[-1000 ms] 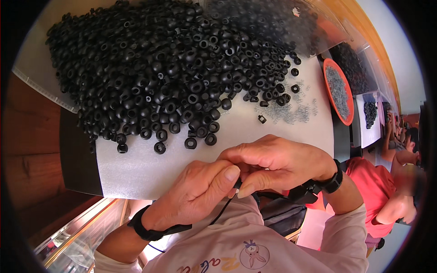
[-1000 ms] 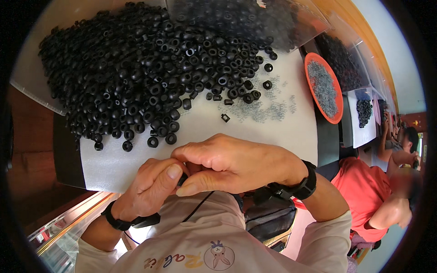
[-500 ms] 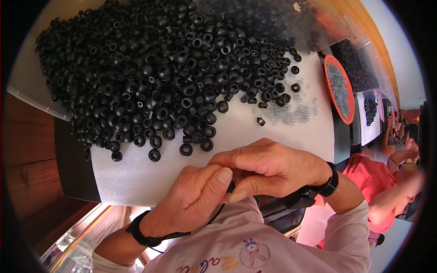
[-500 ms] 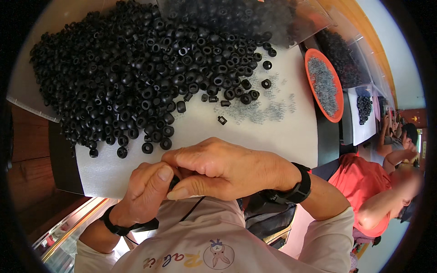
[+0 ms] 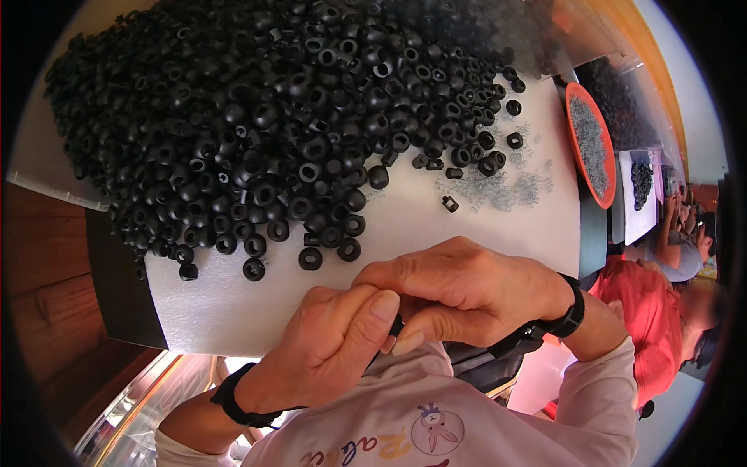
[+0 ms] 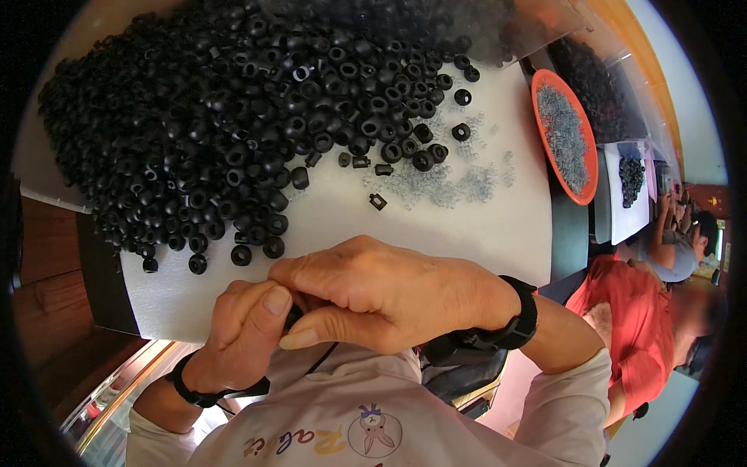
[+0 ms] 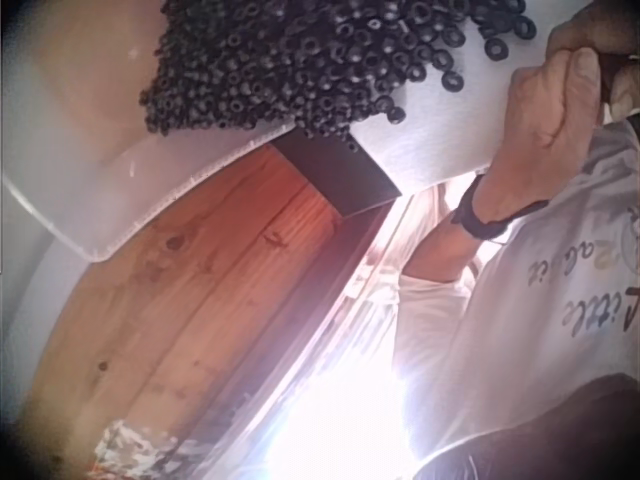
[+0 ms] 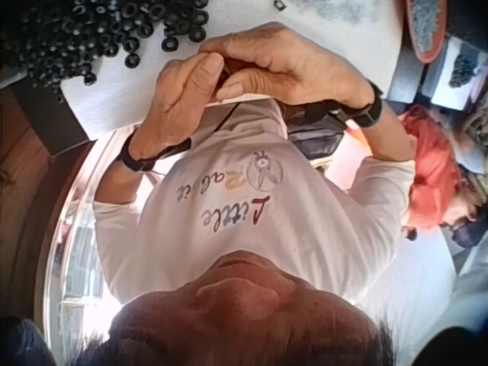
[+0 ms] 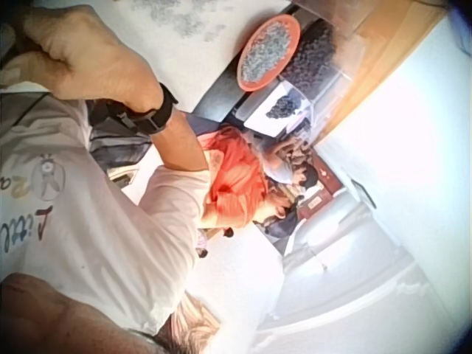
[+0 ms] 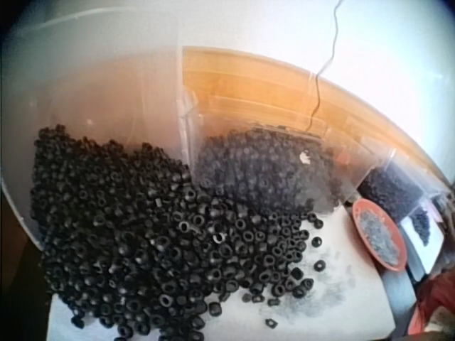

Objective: Assemble small black plastic rings with white plastic connectors at a workbench.

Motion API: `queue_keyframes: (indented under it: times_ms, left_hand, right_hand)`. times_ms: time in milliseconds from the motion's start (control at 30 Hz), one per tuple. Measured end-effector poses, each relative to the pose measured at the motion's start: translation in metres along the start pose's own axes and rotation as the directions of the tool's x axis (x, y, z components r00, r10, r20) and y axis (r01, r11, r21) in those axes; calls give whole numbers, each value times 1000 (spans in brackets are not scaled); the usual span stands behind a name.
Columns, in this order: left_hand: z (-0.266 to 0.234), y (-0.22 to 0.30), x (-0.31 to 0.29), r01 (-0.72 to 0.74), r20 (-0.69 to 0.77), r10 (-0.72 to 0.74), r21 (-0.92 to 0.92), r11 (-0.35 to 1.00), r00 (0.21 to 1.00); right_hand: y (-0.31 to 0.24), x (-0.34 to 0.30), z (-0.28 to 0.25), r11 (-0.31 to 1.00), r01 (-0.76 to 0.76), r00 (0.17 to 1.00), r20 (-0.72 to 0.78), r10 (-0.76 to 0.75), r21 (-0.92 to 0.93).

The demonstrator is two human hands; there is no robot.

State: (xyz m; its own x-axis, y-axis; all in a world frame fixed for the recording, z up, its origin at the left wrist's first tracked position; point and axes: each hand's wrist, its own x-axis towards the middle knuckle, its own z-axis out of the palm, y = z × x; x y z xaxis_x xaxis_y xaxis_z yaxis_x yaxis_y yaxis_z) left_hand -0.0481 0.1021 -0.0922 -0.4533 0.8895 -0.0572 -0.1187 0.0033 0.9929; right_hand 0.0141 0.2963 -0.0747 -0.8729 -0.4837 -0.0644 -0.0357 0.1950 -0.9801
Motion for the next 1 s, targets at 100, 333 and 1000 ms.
queue_keyframes:
  times_ms: [100, 333, 1000]
  left_hand:
    - [1, 1, -1, 15, -16, -15, 21, 1000, 1000]
    - [3, 1, 0, 26, -48, -26, 1, 1000, 999]
    - [7, 0, -1, -11, -103, 16, 55, 998, 995]
  right_hand:
    - [3, -1, 2, 1000, 31, 999, -30, -31, -7]
    - [11, 3, 5, 990, 124, 987, -110, -116, 67]
    - [11, -3, 19, 983, 135, 970, -217, -106, 123]
